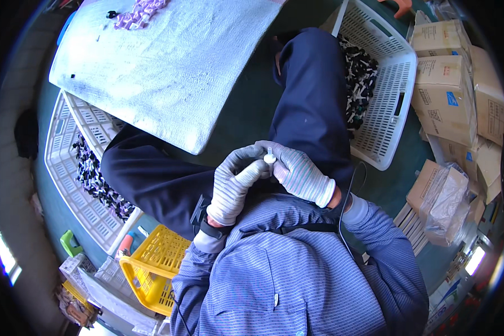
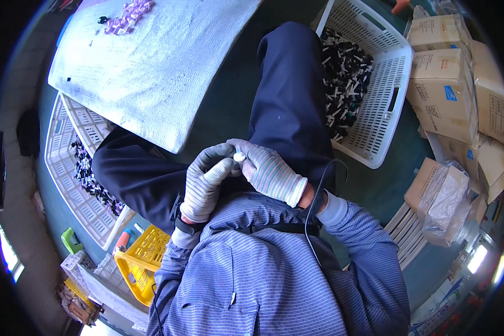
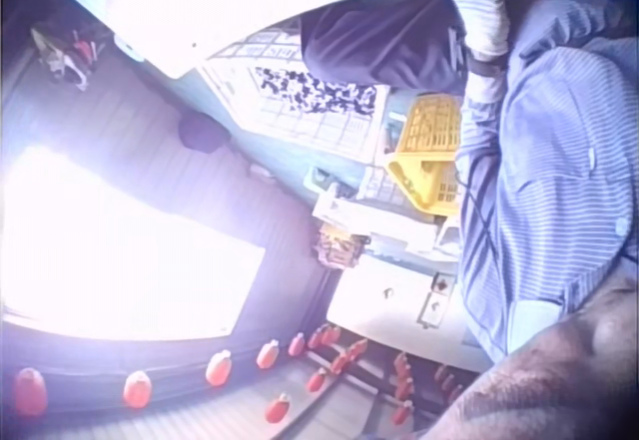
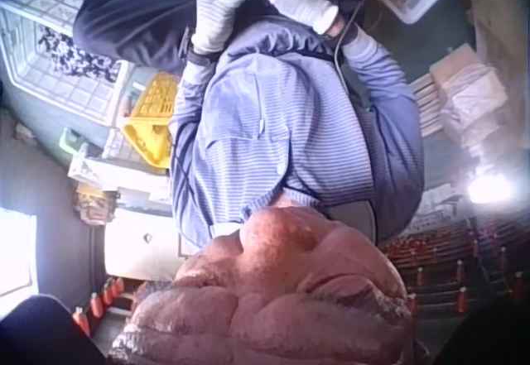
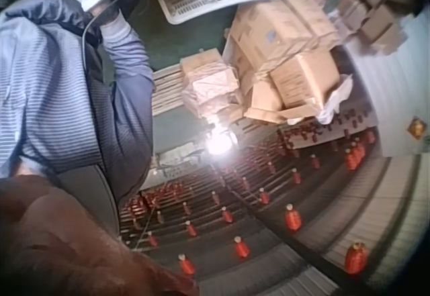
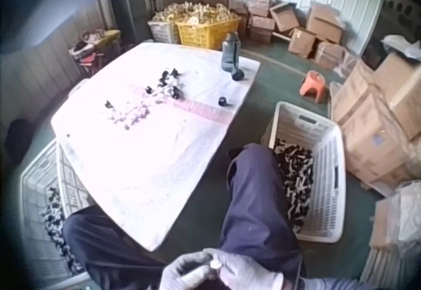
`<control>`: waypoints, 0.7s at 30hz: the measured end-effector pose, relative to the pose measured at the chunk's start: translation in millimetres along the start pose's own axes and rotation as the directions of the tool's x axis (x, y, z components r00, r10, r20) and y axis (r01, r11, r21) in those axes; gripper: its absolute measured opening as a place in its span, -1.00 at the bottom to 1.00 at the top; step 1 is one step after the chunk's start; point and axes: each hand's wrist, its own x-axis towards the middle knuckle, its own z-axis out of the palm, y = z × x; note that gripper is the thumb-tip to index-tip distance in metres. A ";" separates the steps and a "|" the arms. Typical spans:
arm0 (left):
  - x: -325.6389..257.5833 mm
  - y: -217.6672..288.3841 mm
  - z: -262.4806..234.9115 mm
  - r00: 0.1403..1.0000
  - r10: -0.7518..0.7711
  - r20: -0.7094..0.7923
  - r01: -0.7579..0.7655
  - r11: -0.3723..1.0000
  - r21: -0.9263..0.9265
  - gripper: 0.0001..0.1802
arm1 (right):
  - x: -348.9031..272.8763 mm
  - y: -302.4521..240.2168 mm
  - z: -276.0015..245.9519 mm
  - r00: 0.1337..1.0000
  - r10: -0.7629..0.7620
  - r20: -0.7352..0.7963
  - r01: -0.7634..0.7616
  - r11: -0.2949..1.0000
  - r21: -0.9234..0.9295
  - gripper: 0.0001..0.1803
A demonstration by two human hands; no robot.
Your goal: Manually assembling small plastic components at a workbench in a workshop environment.
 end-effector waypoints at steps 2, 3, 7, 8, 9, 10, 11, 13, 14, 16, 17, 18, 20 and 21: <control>0.6 -1.8 1.6 0.999 0.030 -0.028 -0.024 0.978 0.206 -0.60 | -0.1 3.0 1.6 1.000 -0.023 0.012 0.023 0.998 -0.063 -0.61; 1.1 -2.2 2.1 0.999 0.030 -0.028 -0.024 0.978 0.206 -0.60 | -0.2 3.0 1.1 1.000 -0.023 0.012 0.023 0.998 -0.063 -0.61; 1.8 -4.0 2.0 0.996 0.064 -0.060 -0.044 0.954 0.296 -0.62 | -1.4 5.6 1.4 0.999 -0.053 0.006 0.054 0.994 -0.096 -0.59; 1.8 -5.0 1.5 0.994 0.071 -0.077 -0.042 0.945 0.325 -0.64 | -1.6 6.0 2.2 0.996 -0.088 -0.002 0.087 0.991 -0.100 -0.59; 1.6 -6.7 1.6 0.994 0.072 -0.078 -0.043 0.944 0.328 -0.64 | -2.0 5.0 2.3 0.996 -0.090 -0.002 0.089 0.991 -0.098 -0.59; 2.5 -9.3 1.7 0.988 0.119 -0.096 -0.080 0.936 0.342 -0.66 | -1.6 3.1 2.2 0.997 -0.076 0.024 0.078 0.993 -0.093 -0.57; 3.0 -10.9 2.0 0.980 0.166 -0.113 -0.116 0.927 0.357 -0.68 | -1.4 1.8 2.0 0.997 -0.063 0.050 0.067 0.994 -0.088 -0.56; 1.0 -10.5 4.2 0.971 0.210 -0.113 -0.151 0.908 0.391 -0.68 | -2.3 1.2 1.5 0.997 -0.050 0.061 0.055 0.994 -0.089 -0.55; 0.1 -9.9 5.2 0.960 0.256 -0.110 -0.187 0.885 0.426 -0.68 | -2.8 -0.6 1.2 0.997 -0.039 0.071 0.045 0.995 -0.090 -0.54; 1.4 -14.4 2.9 0.941 0.322 -0.101 -0.245 0.858 0.451 -0.67 | -3.7 -11.6 -1.2 0.996 0.028 0.081 -0.018 0.993 -0.114 -0.54; 2.0 -16.7 1.6 0.918 0.386 -0.092 -0.301 0.828 0.474 -0.66 | -3.6 -15.5 -2.0 0.991 0.095 0.091 -0.082 0.987 -0.140 -0.53; 2.1 -18.3 0.0 0.918 0.386 -0.092 -0.300 0.828 0.475 -0.66 | -3.9 -13.4 -0.8 0.991 0.096 0.091 -0.082 0.987 -0.139 -0.53; 2.7 -18.7 -1.8 0.904 0.426 -0.022 -0.345 0.760 0.552 -0.63 | -4.9 -6.5 1.5 0.998 -0.009 0.066 0.021 0.984 -0.176 -0.53; 2.5 -18.5 -3.1 0.905 0.425 -0.020 -0.344 0.760 0.552 -0.63 | -5.0 -4.9 0.7 0.998 -0.008 0.064 0.019 0.984 -0.175 -0.53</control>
